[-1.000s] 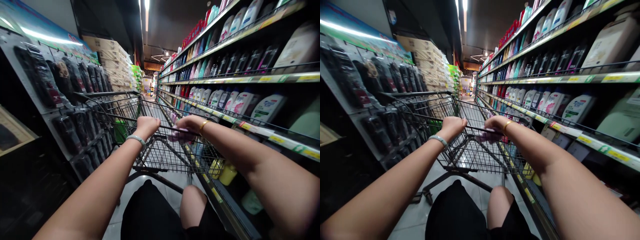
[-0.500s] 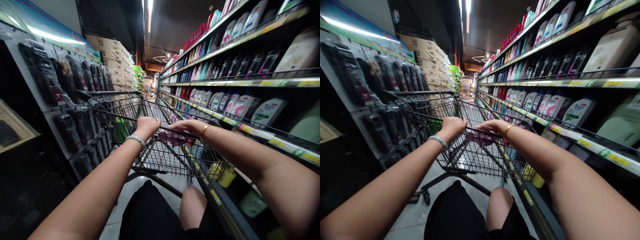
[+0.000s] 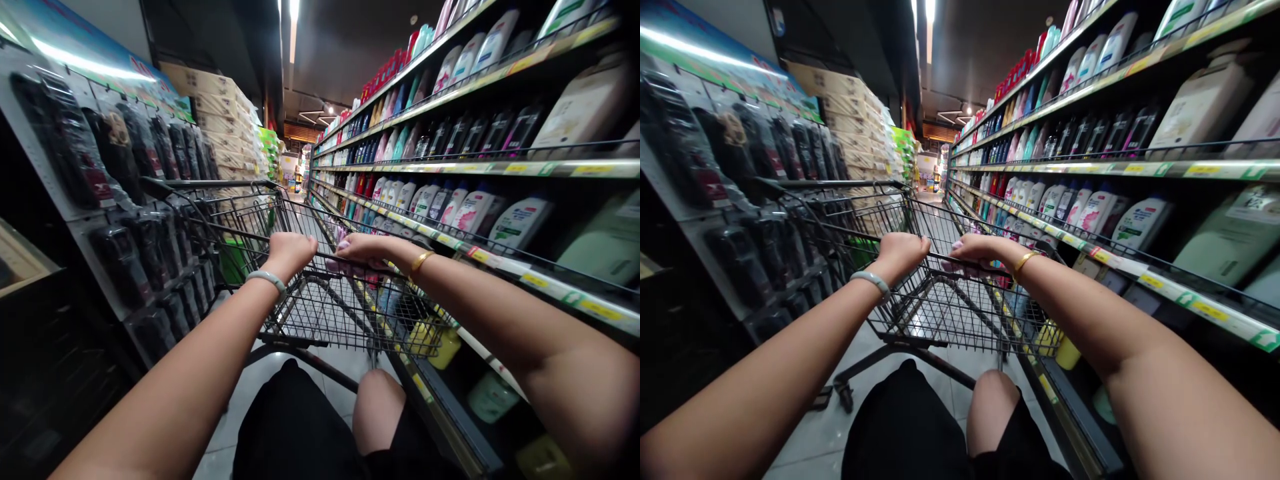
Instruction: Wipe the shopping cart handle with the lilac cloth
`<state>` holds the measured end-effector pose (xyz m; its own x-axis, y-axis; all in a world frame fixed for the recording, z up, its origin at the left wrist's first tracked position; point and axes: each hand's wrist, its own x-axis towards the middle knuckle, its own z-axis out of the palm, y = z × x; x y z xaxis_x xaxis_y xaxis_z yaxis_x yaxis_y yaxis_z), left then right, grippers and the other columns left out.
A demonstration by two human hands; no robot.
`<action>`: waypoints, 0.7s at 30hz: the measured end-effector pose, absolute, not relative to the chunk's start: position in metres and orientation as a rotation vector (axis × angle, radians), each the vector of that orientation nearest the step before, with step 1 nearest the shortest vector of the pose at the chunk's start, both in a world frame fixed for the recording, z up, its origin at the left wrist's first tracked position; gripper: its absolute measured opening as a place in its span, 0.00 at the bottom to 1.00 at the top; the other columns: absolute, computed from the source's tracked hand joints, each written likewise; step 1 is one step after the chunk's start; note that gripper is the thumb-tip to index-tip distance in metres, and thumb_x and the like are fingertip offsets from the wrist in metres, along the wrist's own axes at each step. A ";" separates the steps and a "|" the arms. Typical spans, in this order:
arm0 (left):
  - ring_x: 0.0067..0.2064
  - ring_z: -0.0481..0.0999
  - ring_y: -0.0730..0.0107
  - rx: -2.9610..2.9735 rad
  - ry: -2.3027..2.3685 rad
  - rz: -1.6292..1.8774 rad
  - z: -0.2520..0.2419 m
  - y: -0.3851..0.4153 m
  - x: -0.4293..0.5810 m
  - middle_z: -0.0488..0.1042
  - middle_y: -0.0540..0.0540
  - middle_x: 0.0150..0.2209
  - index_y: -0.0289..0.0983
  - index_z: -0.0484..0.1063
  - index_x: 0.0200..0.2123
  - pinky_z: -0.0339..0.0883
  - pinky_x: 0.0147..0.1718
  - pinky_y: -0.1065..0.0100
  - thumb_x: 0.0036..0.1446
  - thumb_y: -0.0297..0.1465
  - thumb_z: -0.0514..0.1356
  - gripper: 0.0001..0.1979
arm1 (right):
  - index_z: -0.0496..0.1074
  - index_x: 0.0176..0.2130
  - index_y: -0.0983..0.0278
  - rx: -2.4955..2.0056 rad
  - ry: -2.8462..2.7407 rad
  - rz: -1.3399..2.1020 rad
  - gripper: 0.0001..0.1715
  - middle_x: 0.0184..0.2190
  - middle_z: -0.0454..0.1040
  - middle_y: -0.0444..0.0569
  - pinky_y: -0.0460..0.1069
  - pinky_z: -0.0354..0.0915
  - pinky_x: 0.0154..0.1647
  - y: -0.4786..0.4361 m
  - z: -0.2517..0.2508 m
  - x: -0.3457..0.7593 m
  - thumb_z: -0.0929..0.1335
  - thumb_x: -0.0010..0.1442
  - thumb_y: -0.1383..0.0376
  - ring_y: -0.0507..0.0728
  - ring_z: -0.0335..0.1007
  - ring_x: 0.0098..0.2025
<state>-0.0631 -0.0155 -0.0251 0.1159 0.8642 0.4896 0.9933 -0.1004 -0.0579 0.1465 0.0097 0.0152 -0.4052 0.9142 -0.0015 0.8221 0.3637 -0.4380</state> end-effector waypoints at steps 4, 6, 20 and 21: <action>0.49 0.82 0.48 -2.019 -1.809 -0.459 -0.025 -0.015 -0.064 0.83 0.28 0.42 0.30 0.84 0.43 0.64 0.37 0.60 0.71 0.40 0.39 0.34 | 0.74 0.35 0.61 -1.400 -2.295 0.442 0.22 0.24 0.71 0.44 0.47 0.57 0.24 -0.012 0.022 0.128 0.68 0.65 0.45 0.50 0.62 0.23; 0.49 0.83 0.47 -2.025 -1.806 -0.445 -0.024 -0.015 -0.063 0.83 0.28 0.42 0.30 0.84 0.43 0.64 0.36 0.60 0.71 0.39 0.39 0.34 | 0.75 0.36 0.61 -1.325 -2.353 0.208 0.21 0.30 0.75 0.47 0.47 0.57 0.28 -0.028 0.018 0.124 0.68 0.66 0.47 0.51 0.66 0.28; 0.46 0.83 0.43 -2.001 -1.805 -0.372 -0.020 -0.015 -0.057 0.82 0.26 0.39 0.27 0.84 0.38 0.64 0.34 0.58 0.69 0.38 0.35 0.38 | 0.80 0.36 0.58 -1.919 -2.095 -0.087 0.19 0.39 0.82 0.51 0.49 0.52 0.30 -0.048 -0.008 0.224 0.66 0.65 0.50 0.59 0.73 0.37; 0.46 0.83 0.43 -2.006 -1.799 -0.354 -0.020 -0.015 -0.057 0.82 0.25 0.39 0.28 0.84 0.38 0.65 0.35 0.57 0.69 0.37 0.35 0.37 | 0.80 0.37 0.58 -1.883 -2.108 -0.097 0.17 0.40 0.83 0.51 0.49 0.53 0.30 -0.048 -0.009 0.218 0.66 0.65 0.52 0.59 0.74 0.38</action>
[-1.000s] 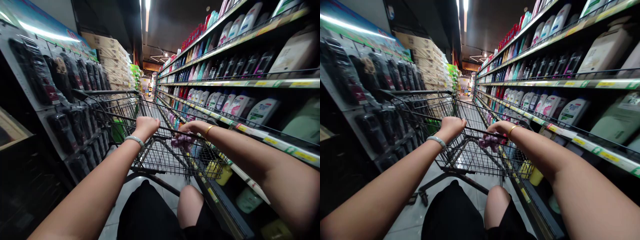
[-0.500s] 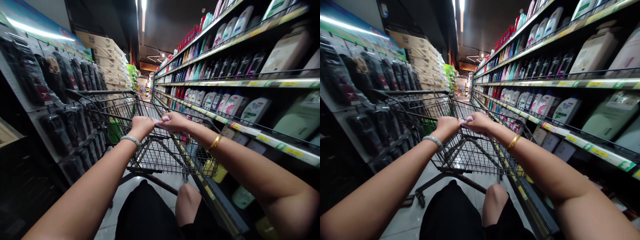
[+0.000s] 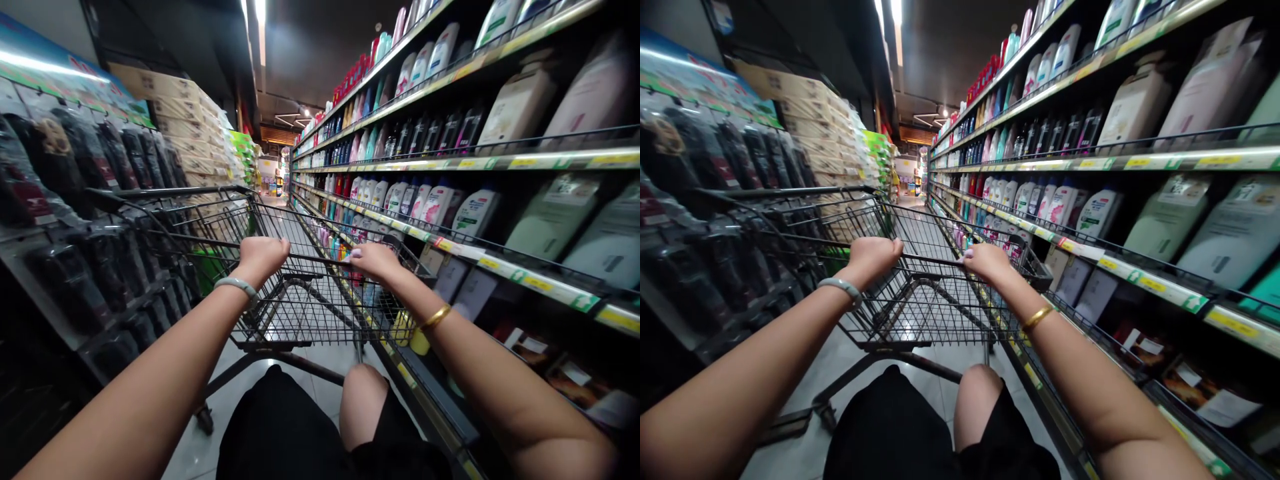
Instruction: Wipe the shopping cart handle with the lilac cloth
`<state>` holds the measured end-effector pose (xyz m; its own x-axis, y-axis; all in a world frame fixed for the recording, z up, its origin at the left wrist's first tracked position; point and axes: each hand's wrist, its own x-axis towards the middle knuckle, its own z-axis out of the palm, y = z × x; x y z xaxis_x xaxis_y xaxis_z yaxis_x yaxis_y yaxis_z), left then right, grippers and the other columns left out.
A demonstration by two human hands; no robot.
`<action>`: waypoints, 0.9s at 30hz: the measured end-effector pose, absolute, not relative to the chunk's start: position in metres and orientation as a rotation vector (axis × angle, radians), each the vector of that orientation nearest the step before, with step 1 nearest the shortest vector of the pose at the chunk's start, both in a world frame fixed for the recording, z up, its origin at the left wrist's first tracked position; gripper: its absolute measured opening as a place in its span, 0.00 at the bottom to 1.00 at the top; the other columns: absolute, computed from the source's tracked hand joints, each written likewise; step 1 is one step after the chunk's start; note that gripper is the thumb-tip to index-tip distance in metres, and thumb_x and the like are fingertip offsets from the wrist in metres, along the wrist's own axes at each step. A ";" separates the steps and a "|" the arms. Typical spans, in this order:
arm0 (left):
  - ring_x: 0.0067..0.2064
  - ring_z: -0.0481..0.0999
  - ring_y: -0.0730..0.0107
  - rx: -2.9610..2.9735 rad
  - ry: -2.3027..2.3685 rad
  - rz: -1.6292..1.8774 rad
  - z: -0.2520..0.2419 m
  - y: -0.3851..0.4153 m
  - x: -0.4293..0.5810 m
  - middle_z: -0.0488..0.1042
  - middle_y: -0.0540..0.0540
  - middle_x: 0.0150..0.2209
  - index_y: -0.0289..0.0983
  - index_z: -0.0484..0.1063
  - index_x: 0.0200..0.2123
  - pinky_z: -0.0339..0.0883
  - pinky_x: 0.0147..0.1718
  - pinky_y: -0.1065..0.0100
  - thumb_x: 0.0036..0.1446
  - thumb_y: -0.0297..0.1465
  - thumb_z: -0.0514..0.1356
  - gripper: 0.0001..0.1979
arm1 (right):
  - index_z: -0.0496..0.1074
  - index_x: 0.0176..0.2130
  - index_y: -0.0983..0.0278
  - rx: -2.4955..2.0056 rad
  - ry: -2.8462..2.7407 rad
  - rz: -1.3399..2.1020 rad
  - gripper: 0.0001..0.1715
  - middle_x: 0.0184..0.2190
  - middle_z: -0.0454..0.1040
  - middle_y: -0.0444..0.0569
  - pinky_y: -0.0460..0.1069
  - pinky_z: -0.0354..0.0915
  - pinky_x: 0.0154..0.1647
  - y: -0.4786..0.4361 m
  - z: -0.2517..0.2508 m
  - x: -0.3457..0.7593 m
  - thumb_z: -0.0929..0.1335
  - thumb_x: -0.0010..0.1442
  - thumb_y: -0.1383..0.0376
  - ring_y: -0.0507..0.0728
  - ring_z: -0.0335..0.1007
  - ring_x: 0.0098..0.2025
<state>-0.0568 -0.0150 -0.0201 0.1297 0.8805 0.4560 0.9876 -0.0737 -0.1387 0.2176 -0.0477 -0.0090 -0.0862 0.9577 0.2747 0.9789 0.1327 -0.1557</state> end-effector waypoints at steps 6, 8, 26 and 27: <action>0.40 0.82 0.45 -2.043 -1.742 -0.213 -0.014 -0.012 -0.065 0.82 0.29 0.36 0.34 0.83 0.39 0.65 0.45 0.48 0.68 0.34 0.39 0.31 | 0.78 0.39 0.57 -1.628 -2.153 -0.084 0.16 0.43 0.83 0.48 0.48 0.51 0.31 -0.040 -0.019 0.178 0.63 0.67 0.55 0.58 0.74 0.41; 0.39 0.82 0.45 -2.041 -1.766 -0.181 -0.010 -0.011 -0.069 0.83 0.29 0.36 0.35 0.83 0.38 0.64 0.47 0.46 0.68 0.35 0.39 0.31 | 0.77 0.40 0.57 -1.494 -2.225 -0.034 0.16 0.42 0.82 0.46 0.47 0.52 0.32 -0.039 -0.021 0.189 0.64 0.67 0.52 0.56 0.73 0.40; 0.50 0.81 0.51 -2.314 -1.833 -0.328 -0.004 -0.002 0.032 0.83 0.35 0.49 0.38 0.82 0.48 0.70 0.44 0.61 0.70 0.48 0.34 0.38 | 0.79 0.43 0.59 -1.694 -2.061 -0.309 0.23 0.45 0.83 0.51 0.48 0.57 0.35 -0.062 -0.035 0.210 0.60 0.72 0.51 0.58 0.77 0.45; 0.50 0.81 0.49 -2.336 -1.852 -0.302 -0.006 0.001 0.036 0.83 0.33 0.47 0.37 0.83 0.48 0.70 0.44 0.59 0.69 0.50 0.35 0.39 | 0.79 0.44 0.59 -1.662 -2.101 -0.275 0.23 0.45 0.82 0.51 0.48 0.57 0.35 -0.062 -0.034 0.214 0.61 0.71 0.51 0.58 0.76 0.45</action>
